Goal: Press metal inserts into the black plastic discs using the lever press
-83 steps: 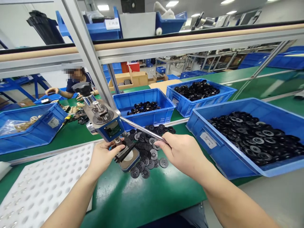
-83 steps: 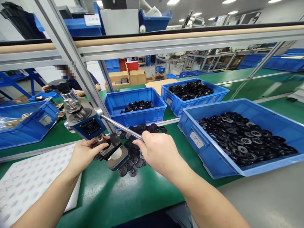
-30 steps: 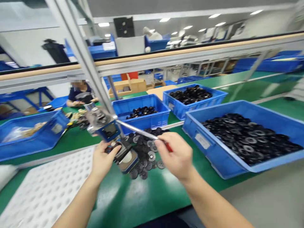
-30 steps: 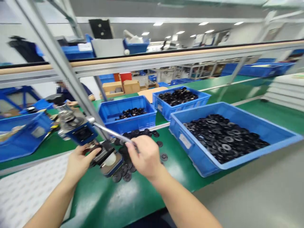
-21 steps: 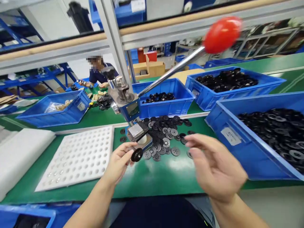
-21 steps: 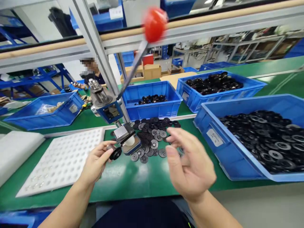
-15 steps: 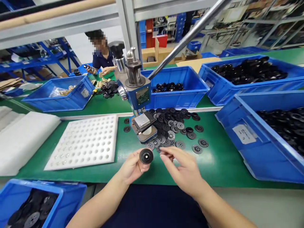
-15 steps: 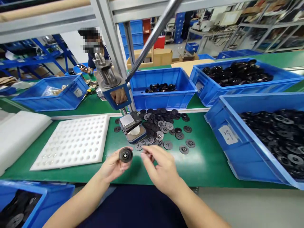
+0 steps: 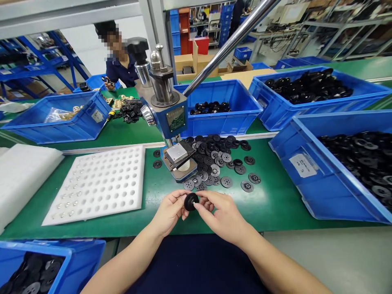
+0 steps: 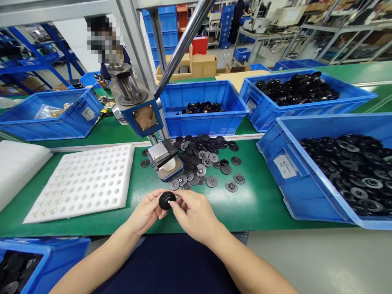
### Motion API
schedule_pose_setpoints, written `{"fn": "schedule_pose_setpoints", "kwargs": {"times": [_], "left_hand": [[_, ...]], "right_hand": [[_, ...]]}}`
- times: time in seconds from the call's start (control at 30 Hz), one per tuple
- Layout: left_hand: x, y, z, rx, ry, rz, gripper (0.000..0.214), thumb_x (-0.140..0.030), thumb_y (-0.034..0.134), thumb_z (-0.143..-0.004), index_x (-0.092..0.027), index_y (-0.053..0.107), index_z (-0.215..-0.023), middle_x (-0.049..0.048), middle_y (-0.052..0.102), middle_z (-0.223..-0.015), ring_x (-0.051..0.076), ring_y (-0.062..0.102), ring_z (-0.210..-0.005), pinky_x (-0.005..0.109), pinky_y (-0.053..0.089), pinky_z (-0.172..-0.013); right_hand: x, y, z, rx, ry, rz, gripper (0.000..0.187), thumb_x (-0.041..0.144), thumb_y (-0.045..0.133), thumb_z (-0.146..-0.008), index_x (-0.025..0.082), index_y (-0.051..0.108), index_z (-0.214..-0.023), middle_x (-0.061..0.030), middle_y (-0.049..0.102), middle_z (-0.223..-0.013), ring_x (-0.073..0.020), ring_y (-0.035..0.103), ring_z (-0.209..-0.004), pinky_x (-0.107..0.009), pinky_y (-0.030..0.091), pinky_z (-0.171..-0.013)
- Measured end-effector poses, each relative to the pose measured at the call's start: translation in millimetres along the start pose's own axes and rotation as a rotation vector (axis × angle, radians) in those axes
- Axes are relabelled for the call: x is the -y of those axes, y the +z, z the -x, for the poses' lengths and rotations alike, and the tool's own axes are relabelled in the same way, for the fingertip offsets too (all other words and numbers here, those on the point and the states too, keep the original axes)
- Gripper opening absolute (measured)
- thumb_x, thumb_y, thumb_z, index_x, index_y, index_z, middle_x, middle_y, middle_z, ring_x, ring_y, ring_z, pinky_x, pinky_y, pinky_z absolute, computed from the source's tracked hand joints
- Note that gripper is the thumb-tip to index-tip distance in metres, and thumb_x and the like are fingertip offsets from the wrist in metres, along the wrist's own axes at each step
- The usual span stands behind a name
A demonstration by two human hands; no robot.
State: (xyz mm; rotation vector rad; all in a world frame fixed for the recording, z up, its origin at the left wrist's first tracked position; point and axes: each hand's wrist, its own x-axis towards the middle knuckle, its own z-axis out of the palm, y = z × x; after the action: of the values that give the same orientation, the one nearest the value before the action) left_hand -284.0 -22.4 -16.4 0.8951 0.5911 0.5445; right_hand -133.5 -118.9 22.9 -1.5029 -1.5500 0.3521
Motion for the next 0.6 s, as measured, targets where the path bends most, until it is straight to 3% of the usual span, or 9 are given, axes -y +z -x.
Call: {"fn": "schedule_pose_setpoints", "kwargs": {"times": [0.13,0.37,0.6], "left_hand": [[1.1,-3.5,-0.2,-0.046,0.046,-0.126,0.05,-0.053,0.083,-0.07,-0.012,0.07,-0.096,0.0002,0.063,-0.065,0.007,0.052,-0.046,0.019,0.042,-0.044],[-1.7,-2.9,-1.3,-0.078,-0.039,-0.071,0.053,-0.055,0.085,-0.065,-0.011,0.067,-0.088,-0.0018,0.059,-0.055,0.006,0.046,-0.039,0.016,0.031,-0.037],[0.1,-9.1,-1.5,-0.059,-0.073,-0.032,0.049,-0.055,0.082,-0.07,-0.011,0.067,-0.086,-0.0003,0.06,-0.06,0.004,0.043,-0.04,0.017,0.026,-0.038]], "right_hand": [[-4.5,2.9,-0.2,0.067,0.064,-0.039,0.017,0.019,0.059,-0.086,0.017,0.066,-0.101,0.0007,0.067,-0.072,-0.0087,0.057,-0.056,-0.02,0.048,-0.055],[-6.0,5.4,-2.7,0.074,0.056,0.028,0.023,0.009,0.049,-0.084,0.017,0.066,-0.096,0.0013,0.065,-0.066,-0.0091,0.054,-0.052,-0.02,0.041,-0.051],[-9.9,1.3,-1.8,0.065,0.039,0.07,0.027,0.009,0.044,-0.088,0.018,0.068,-0.096,-0.0023,0.071,-0.079,-0.0127,0.064,-0.069,-0.025,0.049,-0.066]]}}
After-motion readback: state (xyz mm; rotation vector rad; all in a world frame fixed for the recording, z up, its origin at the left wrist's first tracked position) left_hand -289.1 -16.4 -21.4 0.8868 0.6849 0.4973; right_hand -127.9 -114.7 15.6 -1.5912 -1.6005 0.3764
